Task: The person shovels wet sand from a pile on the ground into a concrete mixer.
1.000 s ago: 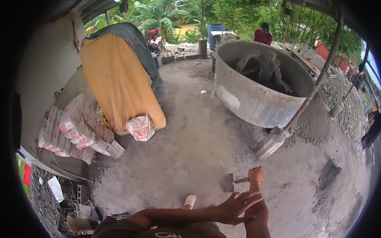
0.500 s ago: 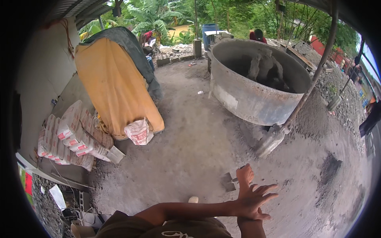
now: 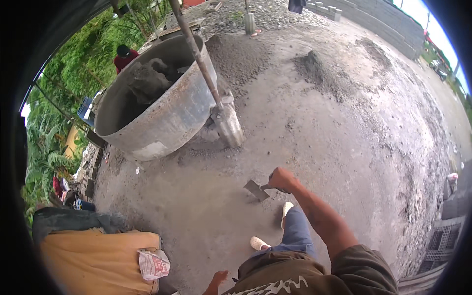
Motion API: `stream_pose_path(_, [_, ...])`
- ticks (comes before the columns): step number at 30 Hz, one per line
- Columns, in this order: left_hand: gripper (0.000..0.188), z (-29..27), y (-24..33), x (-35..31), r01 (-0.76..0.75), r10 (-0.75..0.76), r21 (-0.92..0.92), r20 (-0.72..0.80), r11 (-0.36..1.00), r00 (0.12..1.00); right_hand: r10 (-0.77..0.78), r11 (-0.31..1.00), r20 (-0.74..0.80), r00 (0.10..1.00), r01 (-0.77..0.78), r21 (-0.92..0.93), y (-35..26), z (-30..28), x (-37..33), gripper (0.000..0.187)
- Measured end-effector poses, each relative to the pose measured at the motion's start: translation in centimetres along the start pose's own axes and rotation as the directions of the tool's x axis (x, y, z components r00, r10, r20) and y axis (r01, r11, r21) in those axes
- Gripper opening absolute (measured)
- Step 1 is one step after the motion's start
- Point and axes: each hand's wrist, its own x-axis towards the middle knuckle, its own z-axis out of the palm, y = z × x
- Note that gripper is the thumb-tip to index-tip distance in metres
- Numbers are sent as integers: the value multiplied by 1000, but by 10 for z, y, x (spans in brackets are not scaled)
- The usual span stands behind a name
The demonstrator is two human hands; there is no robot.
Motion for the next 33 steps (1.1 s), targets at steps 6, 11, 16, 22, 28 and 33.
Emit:
stream_pose_path(6, [45, -4, 121, 37, 181, -171, -79, 123, 980, 978, -54, 973, -85, 995, 71, 218, 57, 39, -64, 33])
stream_pose_path(11, [43, -19, 400, 88, -348, 345, 121, 52, 929, 937, -73, 876, -53, 996, 89, 473, 87, 40, -37, 34])
stream_pose_path(16, [41, 2, 658, 59, -636, 646, 238, 46, 734, 762, 30, 525, 50, 998, -58, 849, 191, -53, 46, 39])
stream_pose_path(22, [40, -12, 777, 34, -708, 751, 314, -24, 632, 660, 384, 278, -72, 920, -41, 960, 310, -217, 75, 39])
stream_pose_path(28, [45, -44, 773, 32, -686, 729, 356, 18, 635, 684, 599, 296, -285, 749, 124, 947, 324, -412, 47, 30])
stream_pose_path(33, [47, -81, 765, 133, -536, 525, 205, 110, 819, 844, 578, 538, -587, 567, 276, 797, 279, -534, 64, 27])
